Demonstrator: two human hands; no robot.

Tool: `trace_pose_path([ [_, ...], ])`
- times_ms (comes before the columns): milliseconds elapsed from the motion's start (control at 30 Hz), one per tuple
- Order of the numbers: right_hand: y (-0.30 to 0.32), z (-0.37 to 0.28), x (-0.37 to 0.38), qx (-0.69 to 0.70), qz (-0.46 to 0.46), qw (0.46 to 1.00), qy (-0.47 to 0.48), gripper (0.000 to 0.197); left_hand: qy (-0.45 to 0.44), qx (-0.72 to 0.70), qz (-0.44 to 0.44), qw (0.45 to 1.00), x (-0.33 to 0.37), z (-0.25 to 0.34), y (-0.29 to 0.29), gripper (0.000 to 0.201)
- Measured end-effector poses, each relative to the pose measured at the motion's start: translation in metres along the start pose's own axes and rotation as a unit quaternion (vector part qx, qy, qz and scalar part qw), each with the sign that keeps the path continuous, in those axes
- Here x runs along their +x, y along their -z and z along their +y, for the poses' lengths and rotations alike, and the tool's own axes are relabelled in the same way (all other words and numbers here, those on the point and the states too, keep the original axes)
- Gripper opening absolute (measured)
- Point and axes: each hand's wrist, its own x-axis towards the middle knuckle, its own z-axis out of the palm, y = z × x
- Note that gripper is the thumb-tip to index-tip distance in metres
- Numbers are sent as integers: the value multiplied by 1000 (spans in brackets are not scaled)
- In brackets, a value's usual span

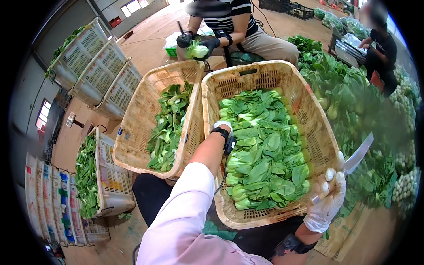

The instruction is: The person trims the ends of leafy green vegetables using a knife and places them into a large plastic basket.

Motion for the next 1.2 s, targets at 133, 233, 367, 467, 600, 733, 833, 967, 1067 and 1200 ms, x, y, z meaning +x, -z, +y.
trace_pose_path([
  [133, -11, 5, -1, 37, -6, 999, -19, 50, -34, 58, 130, 989, -13, -8, 9, 67],
  [233, -19, 8, -4, 10, -27, 1000, 1, 52, -98, -22, 118, 988, -55, -32, 60, 82],
  [367, -40, 17, -13, -45, -9, 999, -12, 48, -184, -250, 260, 914, -124, -77, 82, 76],
  [467, -62, 38, -21, -77, -10, 997, -26, 50, -311, -456, 303, 777, -157, -128, 58, 65],
  [600, -81, 76, -33, -249, -45, 965, -69, 21, -265, -796, 188, 510, -207, -160, 28, 60],
  [733, -90, 144, -57, -302, -152, 938, -80, 10, -200, -716, 369, 558, -221, -191, -24, 64],
  [833, -95, 179, -83, -329, -214, 908, -147, 12, -130, -463, 579, 659, -241, -223, -28, 59],
  [967, -105, 221, -103, -321, -281, 891, -155, 21, -158, -489, 557, 653, -267, -262, -42, 63],
  [1067, -133, 253, -120, -371, -295, 876, -93, 25, -99, -463, 608, 638, -268, -274, -53, 67],
  [1200, -183, 296, -126, -453, -400, 783, 148, 27, -184, -513, 530, 649, -266, -295, -72, 55],
])
